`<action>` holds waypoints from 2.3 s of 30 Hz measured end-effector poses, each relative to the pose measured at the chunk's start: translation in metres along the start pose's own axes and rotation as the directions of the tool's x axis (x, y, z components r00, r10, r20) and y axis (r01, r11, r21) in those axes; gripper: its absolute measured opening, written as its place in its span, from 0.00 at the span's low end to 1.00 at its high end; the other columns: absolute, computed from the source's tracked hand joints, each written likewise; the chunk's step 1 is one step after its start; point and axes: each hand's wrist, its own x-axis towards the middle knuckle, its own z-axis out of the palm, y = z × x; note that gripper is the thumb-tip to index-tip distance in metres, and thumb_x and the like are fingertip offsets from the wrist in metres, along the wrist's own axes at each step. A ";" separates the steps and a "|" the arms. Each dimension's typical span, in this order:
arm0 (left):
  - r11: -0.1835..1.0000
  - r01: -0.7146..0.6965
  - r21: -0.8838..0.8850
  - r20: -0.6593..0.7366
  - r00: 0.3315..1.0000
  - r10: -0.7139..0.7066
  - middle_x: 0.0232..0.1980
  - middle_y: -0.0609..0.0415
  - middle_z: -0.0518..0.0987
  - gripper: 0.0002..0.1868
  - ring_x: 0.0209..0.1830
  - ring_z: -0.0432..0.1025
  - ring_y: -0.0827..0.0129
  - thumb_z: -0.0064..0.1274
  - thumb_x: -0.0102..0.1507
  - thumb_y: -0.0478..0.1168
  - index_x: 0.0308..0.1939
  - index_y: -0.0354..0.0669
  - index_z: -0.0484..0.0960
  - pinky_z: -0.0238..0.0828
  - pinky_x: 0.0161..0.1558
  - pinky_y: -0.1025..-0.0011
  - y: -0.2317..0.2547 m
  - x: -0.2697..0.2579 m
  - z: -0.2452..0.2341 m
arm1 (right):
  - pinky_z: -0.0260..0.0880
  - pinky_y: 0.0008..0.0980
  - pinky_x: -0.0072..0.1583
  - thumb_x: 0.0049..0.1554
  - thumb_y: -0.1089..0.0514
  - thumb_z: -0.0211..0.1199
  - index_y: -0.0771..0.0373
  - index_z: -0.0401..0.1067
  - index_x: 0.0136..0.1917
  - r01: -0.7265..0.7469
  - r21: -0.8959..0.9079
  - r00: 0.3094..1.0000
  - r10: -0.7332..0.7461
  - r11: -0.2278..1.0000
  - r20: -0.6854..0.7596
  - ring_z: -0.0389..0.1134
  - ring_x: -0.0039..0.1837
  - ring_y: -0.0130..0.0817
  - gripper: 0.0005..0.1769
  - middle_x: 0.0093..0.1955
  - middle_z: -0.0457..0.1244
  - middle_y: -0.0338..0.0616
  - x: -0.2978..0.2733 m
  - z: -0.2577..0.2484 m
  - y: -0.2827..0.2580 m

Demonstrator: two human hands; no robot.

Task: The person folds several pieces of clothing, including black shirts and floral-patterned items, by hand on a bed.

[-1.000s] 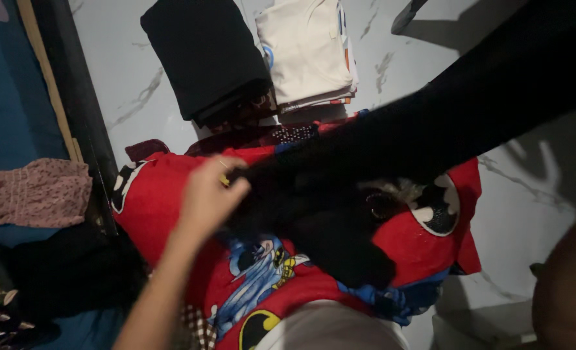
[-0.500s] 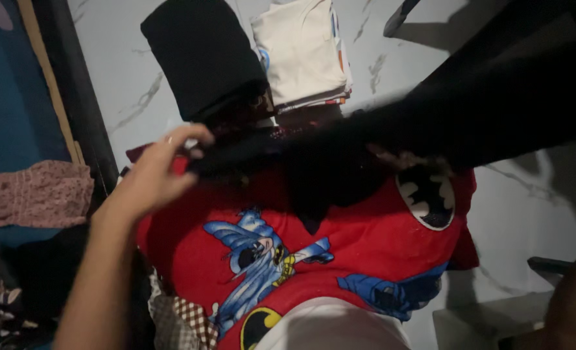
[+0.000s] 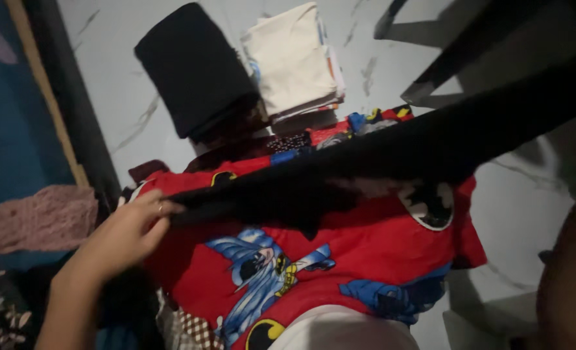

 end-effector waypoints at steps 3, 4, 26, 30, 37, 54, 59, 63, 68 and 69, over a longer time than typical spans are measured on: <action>1.000 0.023 -0.009 -0.011 1.000 -0.023 0.45 0.51 0.81 0.11 0.44 0.78 0.60 0.58 0.57 0.38 0.42 0.38 0.84 0.73 0.48 0.66 -0.013 -0.003 0.004 | 0.68 0.33 0.47 0.68 0.55 0.61 0.59 0.68 0.68 -0.027 -0.003 0.999 0.027 1.000 -0.038 0.66 0.47 0.33 0.17 0.52 0.66 0.50 0.001 -0.016 0.008; 1.000 -0.006 -0.004 -0.065 0.998 0.006 0.48 0.51 0.81 0.13 0.47 0.77 0.59 0.64 0.55 0.40 0.41 0.37 0.84 0.72 0.50 0.65 -0.017 -0.006 0.008 | 0.68 0.33 0.47 0.68 0.55 0.61 0.59 0.68 0.68 -0.036 -0.010 0.998 0.035 0.999 -0.045 0.66 0.47 0.34 0.17 0.52 0.66 0.50 0.000 -0.021 0.011; 0.730 0.215 -0.649 -0.073 0.937 -0.341 0.43 0.44 0.75 0.27 0.40 0.66 0.61 0.53 0.70 0.41 0.75 0.49 0.77 0.63 0.37 0.69 -0.005 0.073 0.034 | 0.69 0.37 0.48 0.65 0.51 0.61 0.54 0.65 0.75 -0.430 -0.322 0.895 0.446 0.844 -0.027 0.66 0.49 0.37 0.26 0.56 0.65 0.53 -0.046 0.029 0.018; 0.866 0.499 0.002 -0.073 0.864 -0.498 0.55 0.39 0.79 0.42 0.56 0.75 0.49 0.69 0.57 0.52 0.71 0.51 0.66 0.71 0.53 0.55 -0.012 0.091 0.099 | 0.67 0.45 0.49 0.60 0.53 0.75 0.65 0.60 0.77 0.135 -0.510 0.937 0.058 0.849 0.345 0.63 0.56 0.46 0.39 0.59 0.63 0.65 -0.091 0.059 0.045; 0.970 0.223 -0.097 -0.113 0.966 -0.233 0.56 0.43 0.80 0.36 0.57 0.75 0.48 0.62 0.53 0.37 0.66 0.57 0.71 0.71 0.55 0.55 0.004 0.065 0.096 | 0.68 0.37 0.45 0.61 0.61 0.61 0.54 0.60 0.80 -0.054 -0.537 0.951 0.208 0.842 0.230 0.66 0.40 0.37 0.35 0.45 0.66 0.51 -0.110 0.065 0.051; 0.802 0.208 -0.560 -0.233 0.889 -0.393 0.33 0.58 0.78 0.13 0.30 0.69 0.78 0.48 0.68 0.35 0.52 0.43 0.85 0.67 0.35 0.77 -0.021 0.039 0.087 | 0.59 0.36 0.46 0.67 0.62 0.56 0.54 0.65 0.82 -0.321 -0.228 0.902 0.370 0.919 0.220 0.56 0.45 0.36 0.30 0.46 0.57 0.71 -0.091 0.042 0.057; 0.771 0.161 -0.617 -0.232 0.898 -0.373 0.34 0.61 0.78 0.13 0.31 0.69 0.80 0.48 0.67 0.34 0.52 0.40 0.85 0.66 0.35 0.79 -0.038 0.038 0.098 | 0.72 0.33 0.53 0.60 0.64 0.60 0.54 0.62 0.76 -0.270 -0.327 0.846 0.386 0.905 0.368 0.69 0.55 0.32 0.31 0.56 0.66 0.46 -0.094 0.052 0.044; 0.772 0.198 -0.605 -0.232 0.883 -0.408 0.32 0.60 0.77 0.12 0.29 0.69 0.80 0.50 0.66 0.36 0.50 0.39 0.86 0.66 0.34 0.78 -0.033 0.041 0.102 | 0.70 0.28 0.56 0.61 0.63 0.61 0.59 0.68 0.71 -0.184 -0.193 0.876 0.250 0.964 0.414 0.69 0.56 0.26 0.24 0.57 0.67 0.40 -0.100 0.057 0.045; 0.825 0.316 -0.468 -0.286 0.830 -0.479 0.27 0.54 0.79 0.14 0.26 0.70 0.76 0.53 0.69 0.45 0.44 0.39 0.89 0.66 0.31 0.74 -0.010 0.045 0.094 | 0.68 0.25 0.49 0.64 0.59 0.60 0.58 0.76 0.64 -0.233 -0.252 0.867 0.318 0.939 0.383 0.65 0.48 0.22 0.15 0.49 0.67 0.38 -0.106 0.055 0.051; 0.830 0.358 -0.428 -0.286 0.817 -0.500 0.25 0.50 0.78 0.15 0.25 0.69 0.74 0.54 0.70 0.46 0.44 0.40 0.90 0.64 0.30 0.72 -0.005 0.045 0.092 | 0.68 0.25 0.48 0.65 0.59 0.59 0.57 0.77 0.62 -0.255 -0.285 0.859 0.352 0.924 0.372 0.65 0.46 0.21 0.13 0.47 0.66 0.37 -0.106 0.054 0.051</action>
